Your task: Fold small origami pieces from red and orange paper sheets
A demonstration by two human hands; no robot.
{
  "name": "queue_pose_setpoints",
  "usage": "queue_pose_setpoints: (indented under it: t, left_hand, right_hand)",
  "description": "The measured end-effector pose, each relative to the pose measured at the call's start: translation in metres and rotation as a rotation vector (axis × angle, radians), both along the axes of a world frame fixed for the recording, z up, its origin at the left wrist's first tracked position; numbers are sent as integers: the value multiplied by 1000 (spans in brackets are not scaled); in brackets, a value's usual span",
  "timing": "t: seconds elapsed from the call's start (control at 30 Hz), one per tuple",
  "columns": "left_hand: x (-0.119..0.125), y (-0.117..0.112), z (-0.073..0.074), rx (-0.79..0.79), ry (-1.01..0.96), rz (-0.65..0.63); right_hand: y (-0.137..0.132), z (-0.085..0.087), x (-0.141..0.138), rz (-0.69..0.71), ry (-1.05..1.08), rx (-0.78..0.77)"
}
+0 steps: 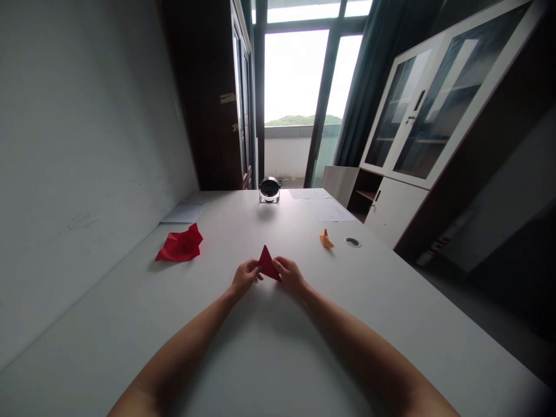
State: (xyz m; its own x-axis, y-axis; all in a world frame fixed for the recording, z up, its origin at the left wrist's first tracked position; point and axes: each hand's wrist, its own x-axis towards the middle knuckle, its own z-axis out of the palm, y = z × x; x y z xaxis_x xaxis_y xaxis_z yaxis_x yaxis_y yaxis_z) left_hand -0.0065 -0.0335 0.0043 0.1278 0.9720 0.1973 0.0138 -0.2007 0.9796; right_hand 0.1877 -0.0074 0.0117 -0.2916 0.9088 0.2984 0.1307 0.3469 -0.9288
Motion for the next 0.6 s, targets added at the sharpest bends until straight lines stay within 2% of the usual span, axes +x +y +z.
queue_pose_setpoints:
  t: [0.23,0.6]
  left_hand:
    - [2,-1,-1,3,39,28]
    - [-1,-1,2,14,104,-16]
  right_hand:
    - [0,-1,-2,-30,-86,77]
    - [5,-5,0,47,33,-1]
